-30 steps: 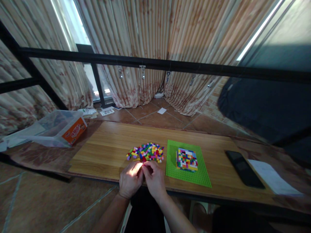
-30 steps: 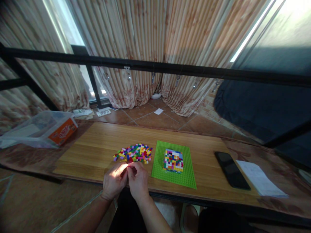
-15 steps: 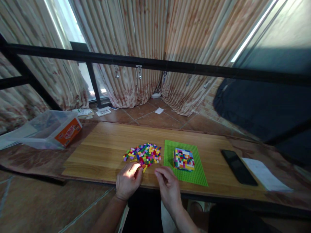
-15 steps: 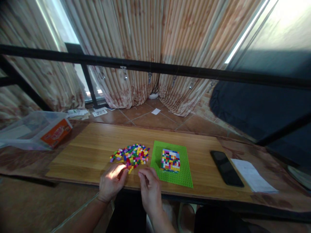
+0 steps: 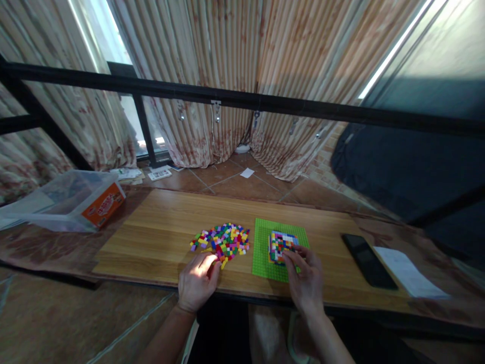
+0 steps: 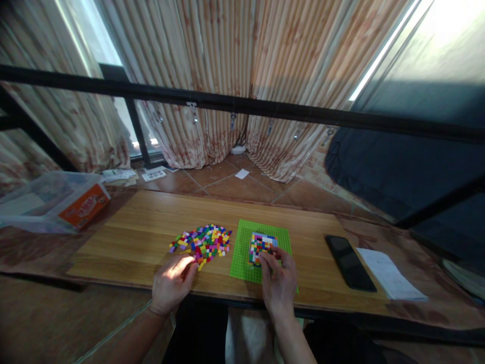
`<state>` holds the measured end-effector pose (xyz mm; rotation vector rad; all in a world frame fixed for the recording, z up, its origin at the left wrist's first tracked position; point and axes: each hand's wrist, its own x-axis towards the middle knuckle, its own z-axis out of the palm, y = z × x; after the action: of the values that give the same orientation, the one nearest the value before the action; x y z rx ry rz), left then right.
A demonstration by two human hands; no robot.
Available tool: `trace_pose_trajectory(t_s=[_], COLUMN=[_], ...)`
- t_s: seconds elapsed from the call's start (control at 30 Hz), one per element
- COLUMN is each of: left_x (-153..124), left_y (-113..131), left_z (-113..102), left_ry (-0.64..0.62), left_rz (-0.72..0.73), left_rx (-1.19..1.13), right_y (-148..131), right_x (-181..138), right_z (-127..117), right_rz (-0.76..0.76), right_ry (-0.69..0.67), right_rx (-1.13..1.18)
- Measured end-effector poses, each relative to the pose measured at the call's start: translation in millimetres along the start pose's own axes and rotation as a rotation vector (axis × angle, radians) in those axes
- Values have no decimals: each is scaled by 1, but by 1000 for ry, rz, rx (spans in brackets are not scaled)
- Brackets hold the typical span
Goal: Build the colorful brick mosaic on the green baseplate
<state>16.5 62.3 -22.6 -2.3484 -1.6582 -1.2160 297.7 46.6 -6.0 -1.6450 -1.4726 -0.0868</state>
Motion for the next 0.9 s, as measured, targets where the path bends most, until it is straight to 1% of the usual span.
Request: trace_pose_trajectory(t_s=[0.13,0.23,0.37,0.5,0.7,0.9], left_x=[0,-1,-1,-1,0,1], left_y=[0,-1,-1,-1,0,1], left_z=[0,1,1,0,0,-1], left_ry=[-2,5,1,5,13,9], left_rz=[5,13,16,15,19,26], left_rx=[8,12,7,-2,21,20], right_y=[7,7,7,6,6,5], right_x=[3,5,7,7,4,2], right_z=[0,0,2,2,1,0], right_rz=[-47,-58,-31,-41,-107,-112], right_ry=[-19,-22,17,33,11,-12], right_rx=[-86,-74,-13,-17,-81,-84])
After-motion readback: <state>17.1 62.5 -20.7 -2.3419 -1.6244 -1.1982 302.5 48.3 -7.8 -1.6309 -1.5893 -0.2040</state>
